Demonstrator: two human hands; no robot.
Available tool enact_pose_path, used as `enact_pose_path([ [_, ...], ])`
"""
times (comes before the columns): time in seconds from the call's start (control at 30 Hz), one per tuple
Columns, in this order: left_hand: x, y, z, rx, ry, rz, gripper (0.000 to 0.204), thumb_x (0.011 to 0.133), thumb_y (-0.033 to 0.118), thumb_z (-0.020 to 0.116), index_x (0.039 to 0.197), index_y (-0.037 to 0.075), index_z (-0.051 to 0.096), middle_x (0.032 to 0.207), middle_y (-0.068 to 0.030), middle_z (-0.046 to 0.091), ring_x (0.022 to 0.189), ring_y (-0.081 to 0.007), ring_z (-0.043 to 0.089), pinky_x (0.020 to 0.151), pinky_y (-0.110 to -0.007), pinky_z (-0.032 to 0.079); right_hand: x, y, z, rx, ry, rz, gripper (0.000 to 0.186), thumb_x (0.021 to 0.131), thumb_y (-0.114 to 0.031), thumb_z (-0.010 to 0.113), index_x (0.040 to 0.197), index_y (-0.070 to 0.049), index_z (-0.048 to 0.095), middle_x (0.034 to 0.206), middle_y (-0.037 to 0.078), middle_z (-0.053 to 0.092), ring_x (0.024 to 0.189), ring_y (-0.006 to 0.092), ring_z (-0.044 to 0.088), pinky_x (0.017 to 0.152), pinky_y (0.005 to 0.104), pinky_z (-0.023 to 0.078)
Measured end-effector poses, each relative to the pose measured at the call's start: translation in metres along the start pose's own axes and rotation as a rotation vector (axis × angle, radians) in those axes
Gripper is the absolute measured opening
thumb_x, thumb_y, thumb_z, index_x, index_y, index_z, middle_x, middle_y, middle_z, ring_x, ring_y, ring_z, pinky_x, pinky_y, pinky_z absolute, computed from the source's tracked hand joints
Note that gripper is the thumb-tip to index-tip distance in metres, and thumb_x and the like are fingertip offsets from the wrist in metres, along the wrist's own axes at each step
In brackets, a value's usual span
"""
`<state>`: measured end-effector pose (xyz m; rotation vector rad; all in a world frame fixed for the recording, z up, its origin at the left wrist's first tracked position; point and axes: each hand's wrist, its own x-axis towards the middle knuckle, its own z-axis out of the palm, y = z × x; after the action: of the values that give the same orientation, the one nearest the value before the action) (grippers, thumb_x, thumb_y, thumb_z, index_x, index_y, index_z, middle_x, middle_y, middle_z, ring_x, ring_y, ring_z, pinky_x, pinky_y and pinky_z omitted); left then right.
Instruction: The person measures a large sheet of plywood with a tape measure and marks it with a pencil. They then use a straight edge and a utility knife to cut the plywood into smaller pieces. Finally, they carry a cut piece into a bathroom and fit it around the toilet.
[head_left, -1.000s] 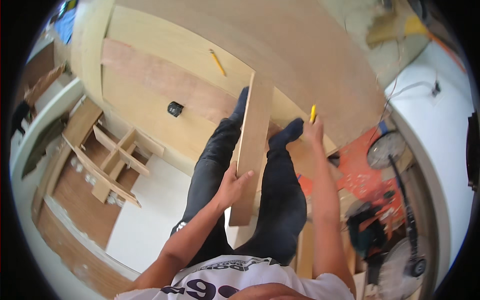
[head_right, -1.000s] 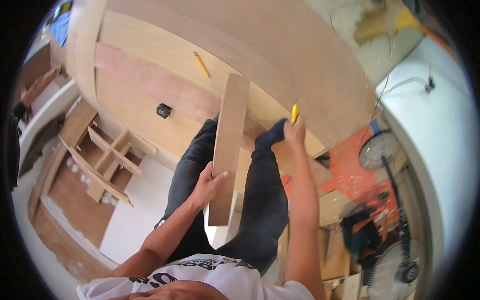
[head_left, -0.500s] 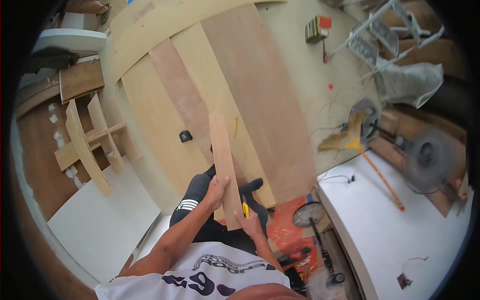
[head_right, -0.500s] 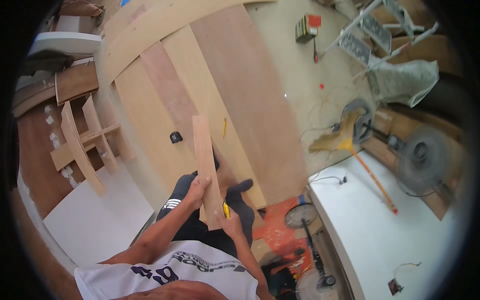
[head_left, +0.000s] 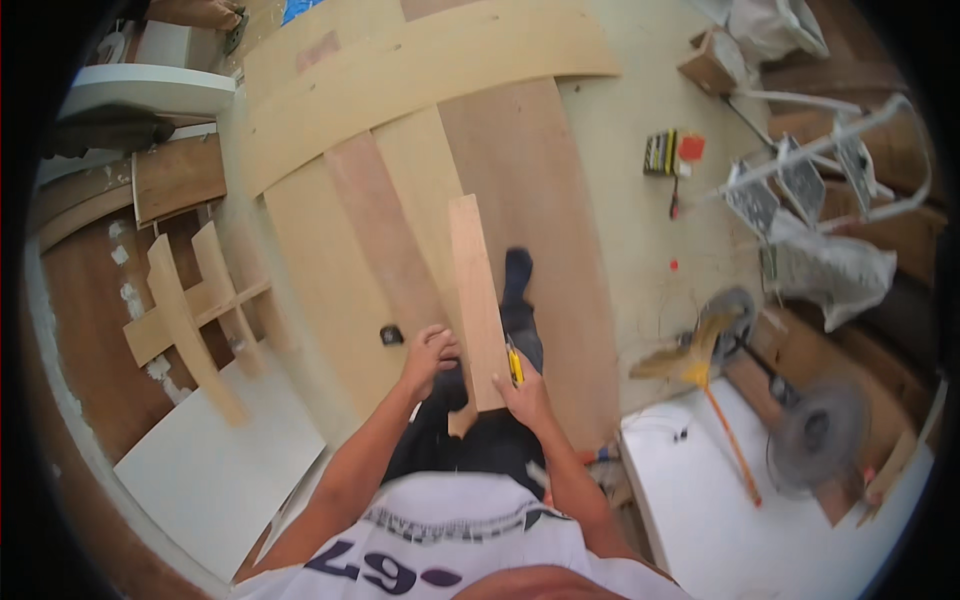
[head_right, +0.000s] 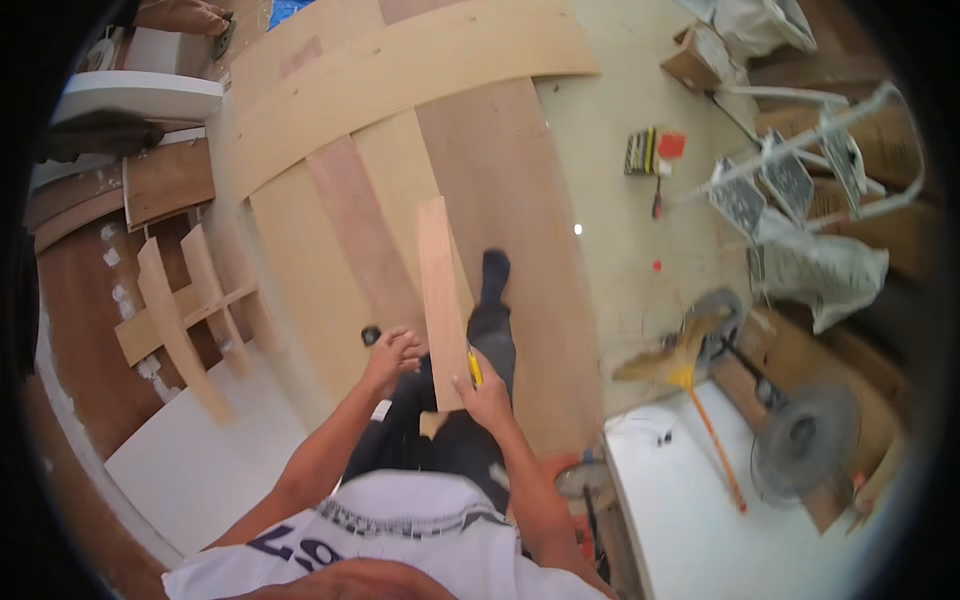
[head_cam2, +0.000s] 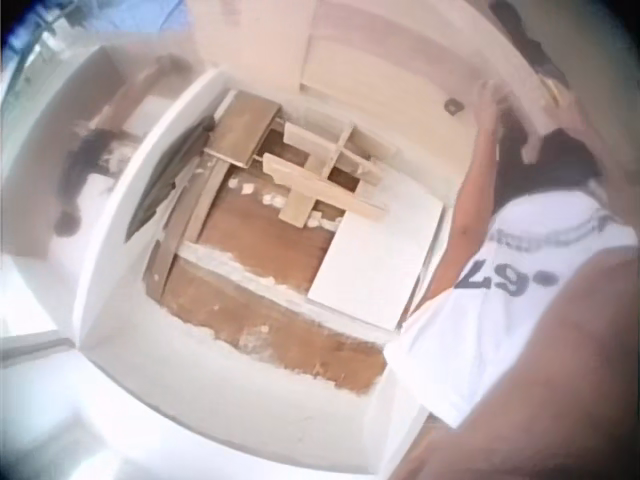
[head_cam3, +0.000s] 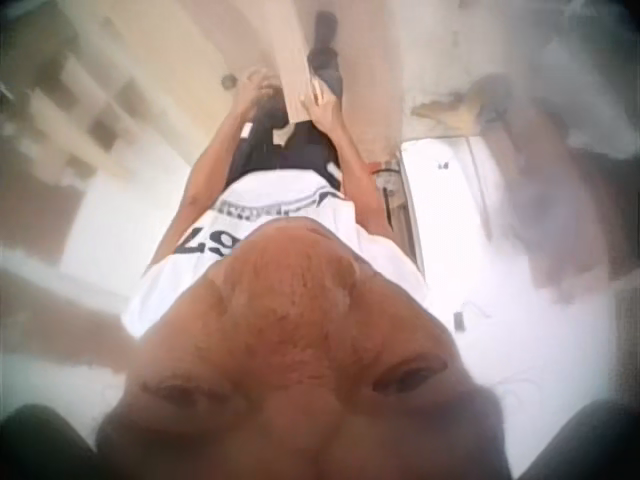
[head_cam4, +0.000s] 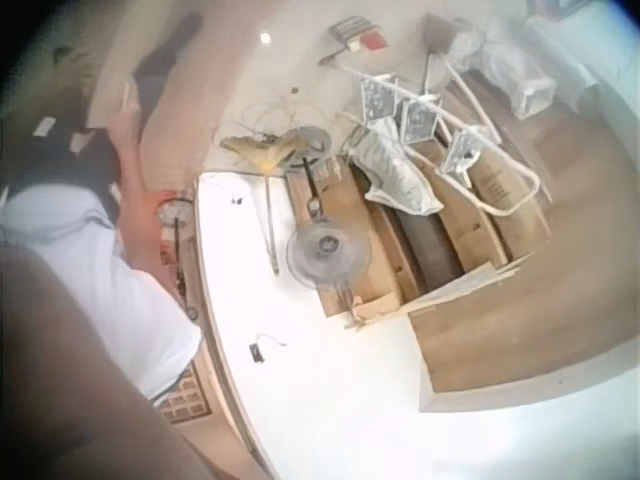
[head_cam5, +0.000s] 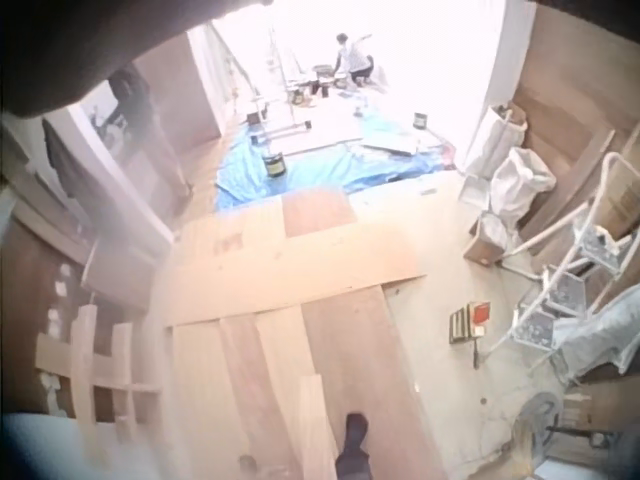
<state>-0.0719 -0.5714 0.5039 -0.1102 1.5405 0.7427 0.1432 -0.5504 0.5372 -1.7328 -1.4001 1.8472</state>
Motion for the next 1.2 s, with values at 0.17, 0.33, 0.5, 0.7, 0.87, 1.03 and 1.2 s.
enact_pose_path([
  [0.17,0.19,0.034,-0.008,0.15,0.217,0.106,0.04,0.09,0.023,0.061,0.12,-0.002,0.049,0.089,-0.0073,0.062,0.072,-0.0147,0.06,0.061,-0.026,0.049,0.26,0.028,-0.008,-0.193,0.071,-0.203,0.059,0.082,-0.02,0.067,0.134,-0.002,0.047,0.124,0.026,0.056,0.117,0.039,0.054,0.098,0.04,0.043],
  [0.33,0.37,0.062,-0.021,0.452,0.258,0.351,0.033,0.091,0.021,0.06,0.114,-0.002,0.057,0.097,-0.0116,0.065,0.082,-0.0188,0.064,0.069,-0.031,0.051,0.477,0.0,0.023,-0.124,0.103,-0.445,0.054,0.083,-0.021,0.067,0.132,-0.005,0.049,0.122,0.025,0.057,0.114,0.0414,0.054,0.094,0.0411,0.045],
  [0.5,0.499,0.148,0.001,0.895,0.442,0.827,0.033,0.087,0.019,0.062,0.115,0.002,0.058,0.107,-0.0188,0.061,0.101,-0.034,0.058,0.087,-0.04,0.046,0.638,0.064,0.03,-0.475,0.439,-0.3,0.04,0.082,-0.02,0.067,0.119,-0.007,0.057,0.105,0.021,0.061,0.098,0.0402,0.06,0.082,0.0462,0.049],
  [0.7,0.62,0.233,-0.014,1.194,0.654,1.137,0.037,0.089,0.024,0.062,0.121,0.009,0.054,0.124,-0.0152,0.053,0.118,-0.0311,0.049,0.098,-0.042,0.039,0.746,0.121,-0.025,-0.842,0.677,-0.497,0.043,0.081,-0.023,0.067,0.121,-0.011,0.056,0.109,0.013,0.058,0.1,0.0315,0.056,0.085,0.0458,0.045],
  [0.87,0.694,0.28,-0.031,1.226,0.9,1.272,0.043,0.089,0.03,0.06,0.127,0.011,0.05,0.135,-0.0111,0.046,0.132,-0.0304,0.036,0.108,-0.049,0.026,0.781,0.115,-0.044,-0.986,0.719,-0.778,0.051,0.082,-0.026,0.066,0.128,-0.009,0.052,0.111,0.008,0.055,0.107,0.026,0.05,0.097,0.0472,0.036],
  [1.03,0.701,0.273,-0.026,1.254,0.871,1.13,0.05,0.09,0.029,0.053,0.135,0.01,0.042,0.138,-0.0112,0.041,0.136,-0.0317,0.029,0.112,-0.053,0.018,0.778,0.116,-0.044,-0.993,0.717,-0.659,0.049,0.086,-0.022,0.061,0.131,-0.007,0.049,0.114,0.009,0.054,0.111,0.0259,0.049,0.101,0.0499,0.033],
  [1.2,0.706,0.271,-0.027,1.292,0.849,1.121,0.052,0.089,0.024,0.053,0.137,0.008,0.041,0.14,-0.0137,0.038,0.136,-0.0337,0.028,0.111,-0.053,0.018,0.791,0.117,-0.042,-0.926,1.003,-0.407,0.045,0.089,-0.017,0.055,0.132,-0.006,0.048,0.119,0.01,0.054,0.115,0.0271,0.049,0.102,0.0515,0.033],
])
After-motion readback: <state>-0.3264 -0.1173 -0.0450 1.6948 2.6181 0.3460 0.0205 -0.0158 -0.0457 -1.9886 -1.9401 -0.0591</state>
